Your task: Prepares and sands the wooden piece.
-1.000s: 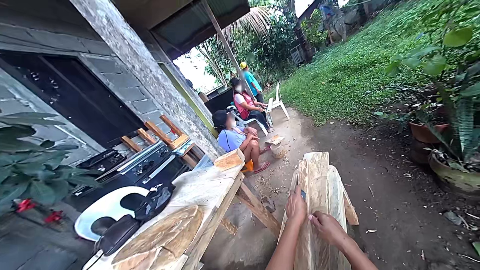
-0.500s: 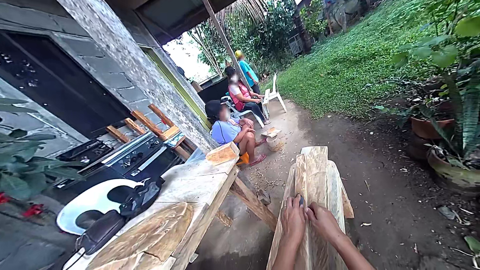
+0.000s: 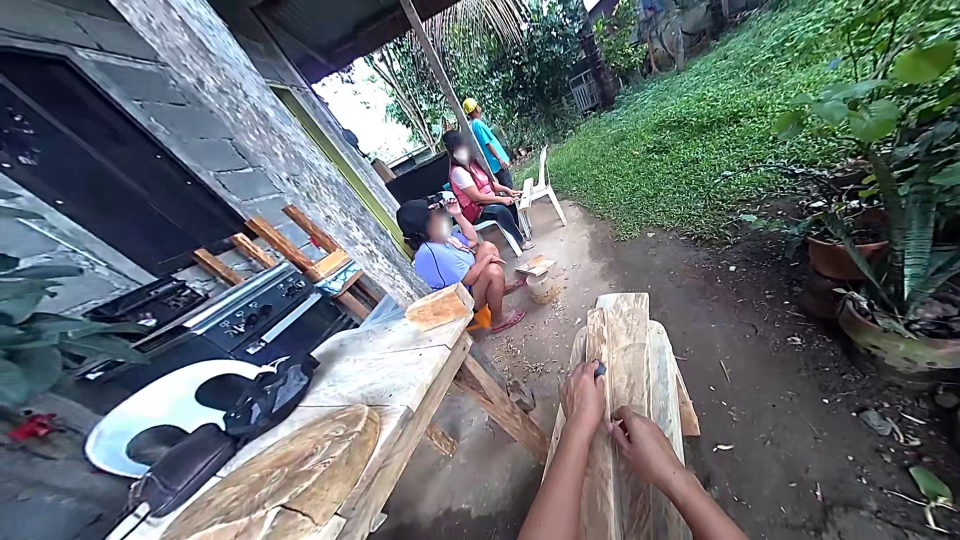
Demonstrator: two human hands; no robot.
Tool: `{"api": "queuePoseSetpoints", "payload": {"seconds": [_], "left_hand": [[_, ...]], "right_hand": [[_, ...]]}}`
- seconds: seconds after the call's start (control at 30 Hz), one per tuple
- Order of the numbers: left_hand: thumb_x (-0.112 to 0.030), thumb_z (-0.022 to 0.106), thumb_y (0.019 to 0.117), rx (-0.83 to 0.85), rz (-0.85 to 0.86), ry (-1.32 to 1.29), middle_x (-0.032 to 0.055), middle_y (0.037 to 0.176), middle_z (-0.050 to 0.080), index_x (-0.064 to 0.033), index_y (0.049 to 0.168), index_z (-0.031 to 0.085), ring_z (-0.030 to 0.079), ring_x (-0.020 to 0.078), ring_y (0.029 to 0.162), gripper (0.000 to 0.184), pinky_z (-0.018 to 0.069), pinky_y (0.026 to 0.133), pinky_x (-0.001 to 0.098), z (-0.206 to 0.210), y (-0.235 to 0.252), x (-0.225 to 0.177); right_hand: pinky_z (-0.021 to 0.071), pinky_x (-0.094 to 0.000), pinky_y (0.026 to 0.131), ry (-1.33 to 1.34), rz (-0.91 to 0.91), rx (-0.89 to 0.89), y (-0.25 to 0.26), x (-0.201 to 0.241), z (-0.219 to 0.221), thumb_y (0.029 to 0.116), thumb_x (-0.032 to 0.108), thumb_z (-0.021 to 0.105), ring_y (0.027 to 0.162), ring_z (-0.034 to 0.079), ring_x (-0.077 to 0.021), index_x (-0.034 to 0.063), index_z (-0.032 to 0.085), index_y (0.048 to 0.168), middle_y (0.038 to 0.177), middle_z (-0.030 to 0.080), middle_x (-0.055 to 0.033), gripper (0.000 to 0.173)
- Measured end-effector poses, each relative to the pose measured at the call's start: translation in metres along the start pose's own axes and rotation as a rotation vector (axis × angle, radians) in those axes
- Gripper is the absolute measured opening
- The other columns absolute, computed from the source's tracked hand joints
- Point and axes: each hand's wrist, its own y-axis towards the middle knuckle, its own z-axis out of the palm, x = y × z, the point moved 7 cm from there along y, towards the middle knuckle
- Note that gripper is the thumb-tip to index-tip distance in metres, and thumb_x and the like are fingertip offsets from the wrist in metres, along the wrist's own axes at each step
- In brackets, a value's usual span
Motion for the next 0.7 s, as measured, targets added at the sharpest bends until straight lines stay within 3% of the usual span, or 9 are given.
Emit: {"api": "queuePoseSetpoints", "payload": {"seconds": [0.2,0.33,0.4,0.5,0.63,0.7], "left_hand": [[-0.033,0.059,0.1027,0.04,-0.067,-0.014,0.0158,0.143,0.056,-0.0208,0.138,0.066,0.053,0.0336,0.134,0.037,0.0463,0.109,0.0505,-0.001,0.015,0.003],[-0.033,0.053,0.1062,0.03,-0.07,-0.031,0.0177,0.14,0.058,-0.0172,0.134,0.068,0.057,0.0341,0.13,0.035,0.0472,0.108,0.0499,-0.001,0.008,0.004],[-0.032,0.048,0.108,0.042,-0.04,0.008,0.0183,0.139,0.059,-0.0137,0.131,0.069,0.059,0.0345,0.127,0.035,0.0472,0.107,0.0502,-0.001,-0.011,-0.002],[-0.026,0.052,0.1058,-0.025,0.084,-0.024,0.0207,0.131,0.063,-0.0095,0.123,0.073,0.06,0.0357,0.124,0.032,0.0476,0.107,0.049,0.004,-0.061,-0.006],[-0.022,0.062,0.1001,-0.238,0.18,-0.123,0.0215,0.108,0.069,-0.0081,0.111,0.079,0.068,0.0384,0.101,0.026,0.0552,0.09,0.053,0.006,-0.117,0.014],[-0.024,0.061,0.1007,-0.216,0.161,-0.141,0.0204,0.107,0.069,-0.0094,0.112,0.079,0.068,0.0373,0.099,0.026,0.0546,0.089,0.0534,0.005,-0.124,0.022]], "right_hand": [[0.0503,-0.0506,0.104,-0.017,-0.007,0.012,-0.001,-0.003,0.0,0.1105,0.032,0.045,0.116,0.068,-0.0323,0.0025,0.059,0.138,0.122,0.07,-0.0183,0.042],[0.0505,-0.0507,0.104,0.005,-0.022,-0.016,-0.003,-0.003,-0.005,0.1104,0.031,0.045,0.115,0.068,-0.0322,0.0027,0.061,0.137,0.122,0.07,-0.0184,0.041],[0.0503,-0.0506,0.104,0.012,-0.03,-0.038,-0.005,-0.001,-0.01,0.1106,0.029,0.045,0.116,0.068,-0.0327,0.0026,0.062,0.136,0.122,0.07,-0.0188,0.04],[0.0498,-0.0517,0.104,0.003,-0.035,-0.052,-0.007,0.002,-0.014,0.1099,0.023,0.046,0.116,0.067,-0.0337,0.0009,0.065,0.129,0.121,0.07,-0.0199,0.035],[0.0518,-0.0506,0.095,0.024,-0.071,-0.024,-0.005,0.001,-0.011,0.1044,0.018,0.05,0.104,0.068,-0.033,-0.0025,0.07,0.108,0.108,0.069,-0.0202,0.029],[0.052,-0.0497,0.095,0.053,-0.089,-0.02,-0.003,0.0,-0.008,0.1052,0.019,0.05,0.103,0.068,-0.0324,-0.0025,0.07,0.11,0.108,0.069,-0.0199,0.03]]}}
